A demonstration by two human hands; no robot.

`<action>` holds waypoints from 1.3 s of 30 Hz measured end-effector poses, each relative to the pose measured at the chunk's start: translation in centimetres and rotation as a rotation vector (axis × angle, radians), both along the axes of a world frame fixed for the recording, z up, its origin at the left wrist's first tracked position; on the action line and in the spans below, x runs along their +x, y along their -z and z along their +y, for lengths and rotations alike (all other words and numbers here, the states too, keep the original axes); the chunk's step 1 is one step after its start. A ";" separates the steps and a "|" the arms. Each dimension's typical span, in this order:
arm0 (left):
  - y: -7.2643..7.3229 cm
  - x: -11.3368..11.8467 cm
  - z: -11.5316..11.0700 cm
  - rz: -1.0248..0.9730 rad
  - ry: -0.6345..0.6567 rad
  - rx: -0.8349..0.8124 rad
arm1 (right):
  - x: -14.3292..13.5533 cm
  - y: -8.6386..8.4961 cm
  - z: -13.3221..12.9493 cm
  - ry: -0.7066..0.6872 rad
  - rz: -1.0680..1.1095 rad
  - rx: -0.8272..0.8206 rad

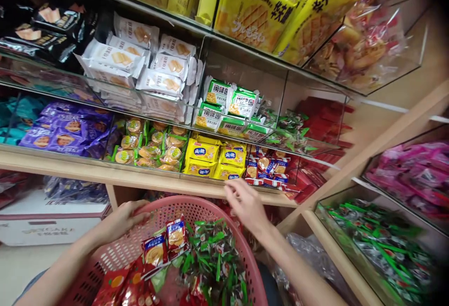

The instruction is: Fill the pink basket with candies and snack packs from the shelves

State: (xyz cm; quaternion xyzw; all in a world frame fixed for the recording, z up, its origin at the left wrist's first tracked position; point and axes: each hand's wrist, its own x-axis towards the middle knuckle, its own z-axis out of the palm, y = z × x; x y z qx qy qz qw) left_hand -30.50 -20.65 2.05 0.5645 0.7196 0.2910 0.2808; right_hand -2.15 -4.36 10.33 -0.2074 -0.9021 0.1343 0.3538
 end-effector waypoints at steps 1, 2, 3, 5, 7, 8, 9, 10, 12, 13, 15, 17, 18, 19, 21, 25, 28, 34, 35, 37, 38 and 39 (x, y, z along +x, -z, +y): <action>0.1 0.0 0.0 -0.010 0.001 -0.003 | 1.3 -0.5 1.4 0.076 0.050 0.022; 0.2 -0.1 0.0 -0.022 0.003 -0.004 | 2.5 -0.9 2.9 0.160 0.080 0.048; 0.3 -0.1 0.1 -0.031 0.004 -0.002 | 3.7 -1.2 4.6 0.247 0.086 0.076; 0.4 -0.1 0.2 -0.034 0.001 -0.002 | 5.8 -1.5 8.0 0.398 0.033 0.138; 0.3 0.0 0.3 -0.027 -0.001 -0.002 | 7.2 -1.7 10.9 0.495 -0.083 0.206; 0.3 0.1 0.4 -0.022 0.000 -0.002 | 7.6 -1.8 12.1 0.522 -0.147 0.232; 0.2 0.1 0.4 -0.018 0.000 0.000 | 7.9 -1.9 13.1 0.542 -0.206 0.250; 0.1 0.2 0.5 -0.016 0.000 0.001 | 8.0 -2.0 13.8 0.558 -0.257 0.256; 0.0 0.3 0.5 -0.018 0.000 -0.001 | 7.7 -2.3 14.6 0.589 -0.348 0.246; -0.1 0.3 0.5 -0.021 -0.001 -0.004 | 7.5 -2.5 14.8 0.603 -0.391 0.235; 0.0 0.2 0.4 -0.025 -0.007 -0.008 | 7.0 -2.8 14.8 0.631 -0.463 0.223; 0.1 0.1 0.3 -0.020 -0.013 -0.008 | 6.5 -3.1 14.6 0.654 -0.508 0.240; 0.2 0.0 0.3 -0.017 -0.013 -0.008 | 6.3 -3.1 14.5 0.666 -0.520 0.255; 0.2 0.0 0.3 -0.016 -0.010 -0.007 | 6.2 -3.1 14.3 0.678 -0.528 0.270; 0.2 0.0 0.3 -0.019 0.001 -0.008 | 6.0 -3.1 14.2 0.702 -0.537 0.288; 0.1 0.1 0.2 -0.021 -0.005 0.001 | 6.0 -3.1 14.2 0.756 -0.551 0.288; 0.1 0.1 0.2 0.004 -0.024 0.013 | 6.2 -3.3 14.2 0.791 -0.577 0.269; 0.1 0.2 0.1 0.071 -0.043 0.022 | 6.6 -3.6 14.1 0.864 -0.548 0.179; 0.1 0.2 0.1 0.079 -0.046 0.022 | 6.7 -3.6 14.2 0.878 -0.527 0.143; 0.2 0.1 0.1 0.086 -0.042 0.019 | 6.8 -3.4 14.5 0.899 -0.471 0.034; 0.2 0.1 0.2 0.083 -0.034 0.017 | 6.8 -3.2 14.7 0.906 -0.428 -0.031; 0.3 0.0 0.2 0.075 -0.024 0.016 | 7.0 -3.0 14.9 0.907 -0.373 -0.097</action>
